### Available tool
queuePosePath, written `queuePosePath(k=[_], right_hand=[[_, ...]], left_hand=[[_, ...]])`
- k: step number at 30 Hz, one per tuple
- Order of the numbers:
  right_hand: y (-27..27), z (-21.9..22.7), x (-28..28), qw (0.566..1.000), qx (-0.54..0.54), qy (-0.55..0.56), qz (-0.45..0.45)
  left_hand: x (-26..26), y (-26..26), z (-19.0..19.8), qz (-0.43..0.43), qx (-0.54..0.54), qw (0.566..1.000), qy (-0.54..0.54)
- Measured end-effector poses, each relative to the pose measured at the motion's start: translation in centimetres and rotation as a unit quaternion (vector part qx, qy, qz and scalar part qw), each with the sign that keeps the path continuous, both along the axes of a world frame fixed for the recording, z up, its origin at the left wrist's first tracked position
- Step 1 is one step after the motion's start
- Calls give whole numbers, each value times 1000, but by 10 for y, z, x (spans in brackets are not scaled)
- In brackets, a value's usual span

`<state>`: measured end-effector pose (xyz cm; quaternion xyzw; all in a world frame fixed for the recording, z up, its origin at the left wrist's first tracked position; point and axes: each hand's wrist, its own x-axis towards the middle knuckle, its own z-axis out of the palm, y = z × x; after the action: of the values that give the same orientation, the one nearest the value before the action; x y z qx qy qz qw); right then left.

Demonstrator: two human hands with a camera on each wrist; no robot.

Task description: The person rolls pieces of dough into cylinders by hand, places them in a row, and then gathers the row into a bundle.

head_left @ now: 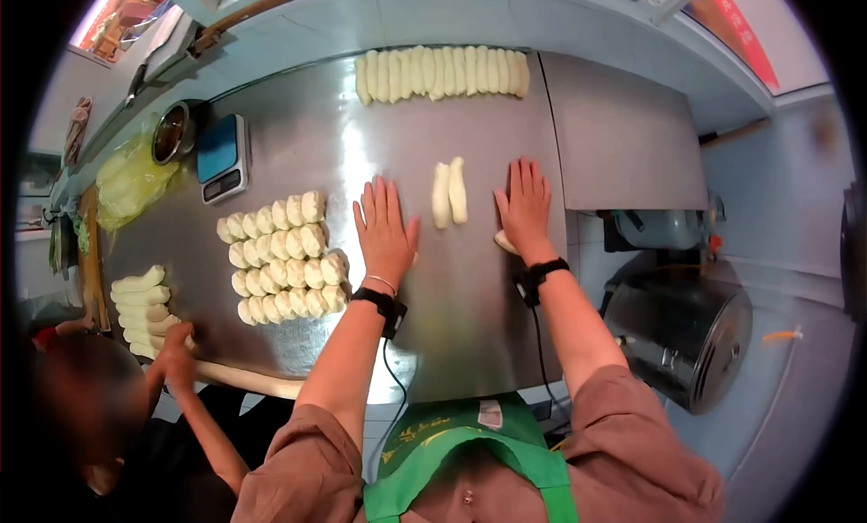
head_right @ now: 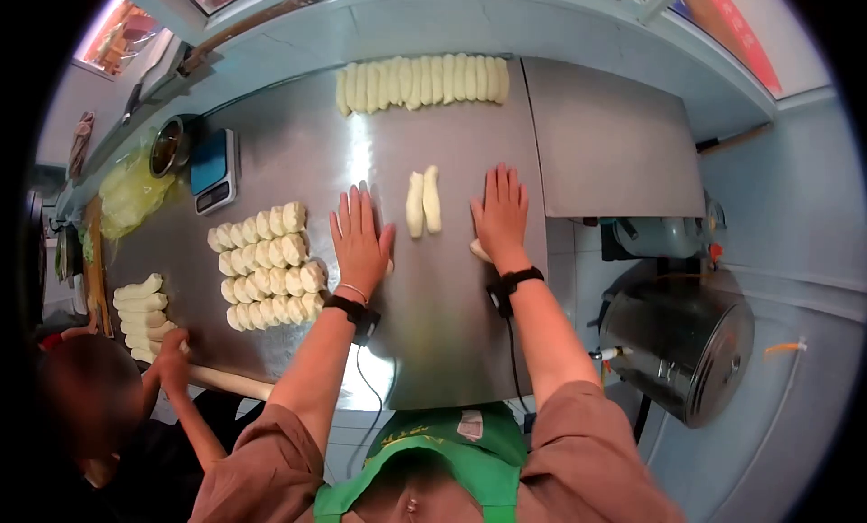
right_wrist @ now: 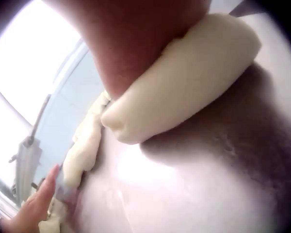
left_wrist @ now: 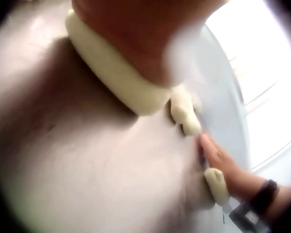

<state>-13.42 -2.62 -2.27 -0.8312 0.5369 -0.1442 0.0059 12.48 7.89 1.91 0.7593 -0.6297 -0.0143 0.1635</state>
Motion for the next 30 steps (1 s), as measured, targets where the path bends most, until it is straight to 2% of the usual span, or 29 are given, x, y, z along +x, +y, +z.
queuePosePath(k=[1,3,4,5,6,8,9,11,12,13,14,16,18,19,20,21,24,26,28,30], right_hand=[[-5,1,3,999,-32,24,-5],[80,12,-13,998,22,29,57],[137,24,-25,988,125,57,70],[182,35,-35,967,227,85,82],[204,40,-43,967,228,86,77],[223,40,-57,963,255,41,84],[191,14,-54,980,175,47,81],[101,12,-26,996,86,4,25],[47,10,-13,999,43,-7,-5],[18,8,-8,999,1,-16,-36],[20,3,-8,999,0,-16,-35],[31,2,-5,999,-30,7,-25],[120,11,-23,997,58,26,53],[168,28,-35,982,176,34,62],[215,44,-47,980,186,3,77],[235,53,-57,977,193,-29,92],[227,49,-90,964,217,-81,128],[183,51,-92,960,241,-104,95],[143,55,-90,896,404,-146,112],[111,41,-72,854,419,-309,6]], left_hand=[[-6,14,0,-31,45,998,20],[-21,70,0,-93,122,988,36],[-31,118,-6,-125,163,978,35],[-44,169,4,-138,184,970,74],[-53,197,13,-149,205,961,112],[-54,177,10,-131,216,962,99],[-50,162,7,-118,230,962,85],[-31,80,-1,-69,129,989,-15],[-20,38,-8,-18,56,998,-6],[-8,2,-12,18,34,999,-17],[-3,-18,-9,31,-1,999,-10],[-12,11,-9,-25,23,999,-25],[-31,88,1,-95,146,985,11],[-42,128,-1,-103,184,975,64],[-50,170,7,-136,192,970,62],[-56,201,10,-147,181,970,65],[-35,200,-6,-180,126,974,63],[-13,156,1,-161,89,978,101],[4,117,4,-137,57,957,251],[12,70,10,-35,8,960,279]])
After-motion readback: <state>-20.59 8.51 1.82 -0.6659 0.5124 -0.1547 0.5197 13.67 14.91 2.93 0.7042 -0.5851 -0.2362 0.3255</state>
